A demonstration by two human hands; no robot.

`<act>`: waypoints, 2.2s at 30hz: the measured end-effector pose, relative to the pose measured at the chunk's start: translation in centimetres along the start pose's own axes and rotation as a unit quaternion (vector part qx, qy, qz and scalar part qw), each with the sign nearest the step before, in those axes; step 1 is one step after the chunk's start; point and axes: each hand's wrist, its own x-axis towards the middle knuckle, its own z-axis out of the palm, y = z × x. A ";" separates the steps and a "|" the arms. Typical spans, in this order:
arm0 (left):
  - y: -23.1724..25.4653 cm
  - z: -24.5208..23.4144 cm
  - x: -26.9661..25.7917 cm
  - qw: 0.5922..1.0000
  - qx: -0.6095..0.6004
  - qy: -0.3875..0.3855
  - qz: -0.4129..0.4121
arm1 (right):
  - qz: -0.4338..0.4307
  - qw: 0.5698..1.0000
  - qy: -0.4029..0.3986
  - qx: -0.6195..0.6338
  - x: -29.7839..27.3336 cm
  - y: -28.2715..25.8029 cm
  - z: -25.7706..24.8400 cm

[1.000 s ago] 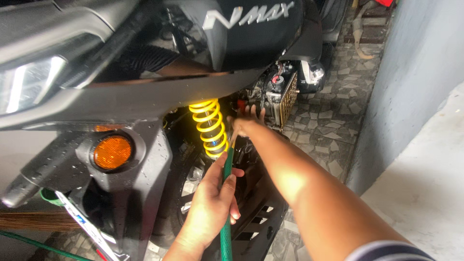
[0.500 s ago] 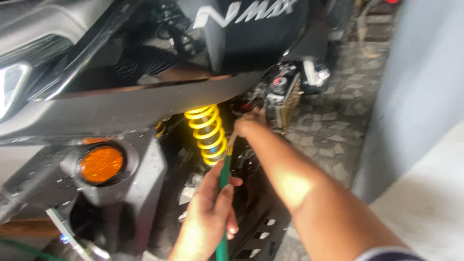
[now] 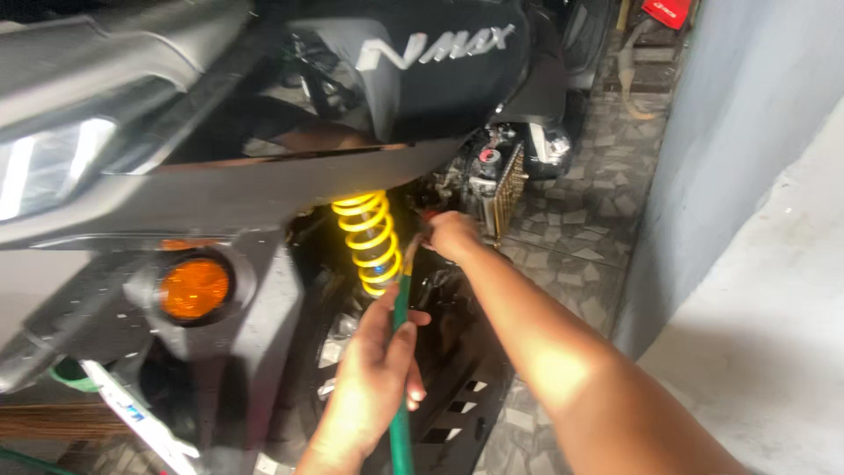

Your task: The person cleans various parts of a motorcycle using a cloth and water from a hose, focusing on the license plate, shock absorbers, and exhaust area.

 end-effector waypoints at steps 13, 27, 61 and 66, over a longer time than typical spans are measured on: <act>-0.4 -0.4 0.3 0.999 -0.006 -0.032 -0.012 | 0.043 0.996 0.014 -0.080 4.5 3.1 4.9; -0.5 -0.5 0.3 0.999 -0.022 0.031 0.013 | -0.068 0.993 0.017 0.098 1.3 0.5 0.4; -1.5 -1.1 0.4 0.997 -0.043 0.032 0.056 | -0.161 0.982 -0.099 -0.028 -7.4 -5.3 -0.8; -2.2 -1.2 0.5 0.997 -0.033 0.038 0.062 | -0.319 0.902 -0.216 -0.194 -11.6 -7.2 -4.9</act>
